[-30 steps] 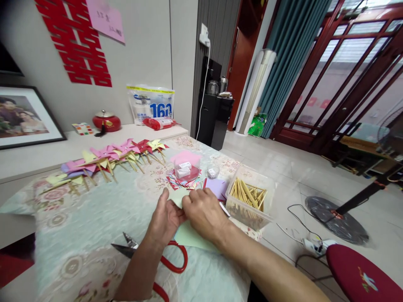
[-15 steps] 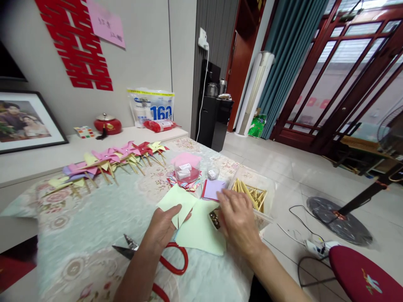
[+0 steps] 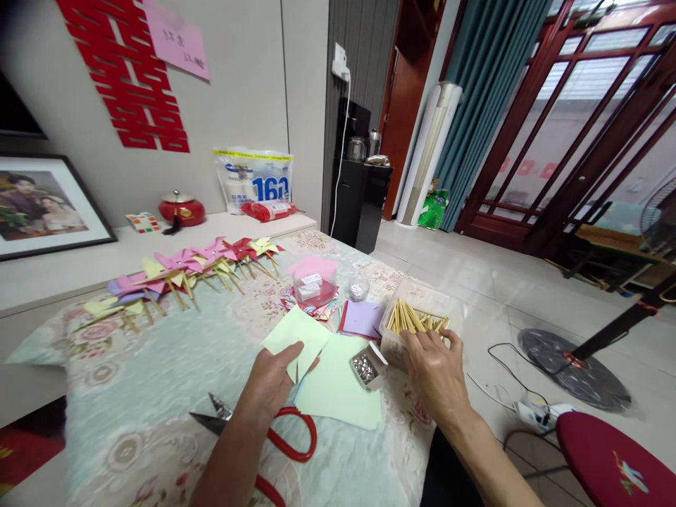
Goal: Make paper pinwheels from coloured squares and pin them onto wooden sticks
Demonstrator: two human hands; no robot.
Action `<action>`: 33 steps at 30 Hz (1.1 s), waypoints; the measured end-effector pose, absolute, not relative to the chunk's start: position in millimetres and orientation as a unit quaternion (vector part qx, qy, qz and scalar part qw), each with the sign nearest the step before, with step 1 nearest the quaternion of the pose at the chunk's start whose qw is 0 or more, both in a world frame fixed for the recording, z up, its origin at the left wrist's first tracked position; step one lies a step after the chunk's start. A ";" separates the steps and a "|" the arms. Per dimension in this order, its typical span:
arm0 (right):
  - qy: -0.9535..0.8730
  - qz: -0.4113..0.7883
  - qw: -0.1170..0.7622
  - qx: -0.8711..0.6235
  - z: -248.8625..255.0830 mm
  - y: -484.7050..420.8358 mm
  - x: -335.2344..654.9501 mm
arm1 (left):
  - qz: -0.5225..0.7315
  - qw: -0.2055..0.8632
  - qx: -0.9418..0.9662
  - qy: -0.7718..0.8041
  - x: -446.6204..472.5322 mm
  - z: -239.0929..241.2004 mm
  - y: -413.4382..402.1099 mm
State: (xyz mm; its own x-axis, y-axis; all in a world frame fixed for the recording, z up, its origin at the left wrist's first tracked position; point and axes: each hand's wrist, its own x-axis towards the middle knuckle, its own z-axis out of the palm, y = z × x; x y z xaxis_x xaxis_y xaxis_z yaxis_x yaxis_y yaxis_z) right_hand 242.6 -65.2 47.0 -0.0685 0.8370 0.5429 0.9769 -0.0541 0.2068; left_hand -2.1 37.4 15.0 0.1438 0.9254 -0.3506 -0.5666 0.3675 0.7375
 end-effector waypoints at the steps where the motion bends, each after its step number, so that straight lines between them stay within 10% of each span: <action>1: -0.678 -0.279 0.130 -0.668 47.8 -64.9 243.7 | 0.517 0.723 0.224 0.399 -2.0 14.8 37.5; 17: -0.699 -0.307 0.255 -0.594 55.5 -71.4 229.0 | 0.523 0.711 0.231 0.409 -5.9 18.6 38.9; 23: -0.725 -0.031 0.437 -0.532 44.2 -56.8 157.1 | 0.534 0.708 0.262 0.381 -10.8 13.7 34.8; 33: -0.616 0.190 0.485 -0.591 47.8 12.9 101.6 | 0.537 0.720 0.254 0.358 -45.7 13.9 37.3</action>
State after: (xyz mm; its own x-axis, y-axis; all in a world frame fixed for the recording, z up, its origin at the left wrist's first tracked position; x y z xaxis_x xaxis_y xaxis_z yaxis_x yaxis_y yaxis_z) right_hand 101.6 12.9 47.8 0.1683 0.9122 0.3736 0.5444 0.2300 -0.8067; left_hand -45.7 37.3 13.9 0.1669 0.9555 -0.2433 -0.5922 0.2944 0.7501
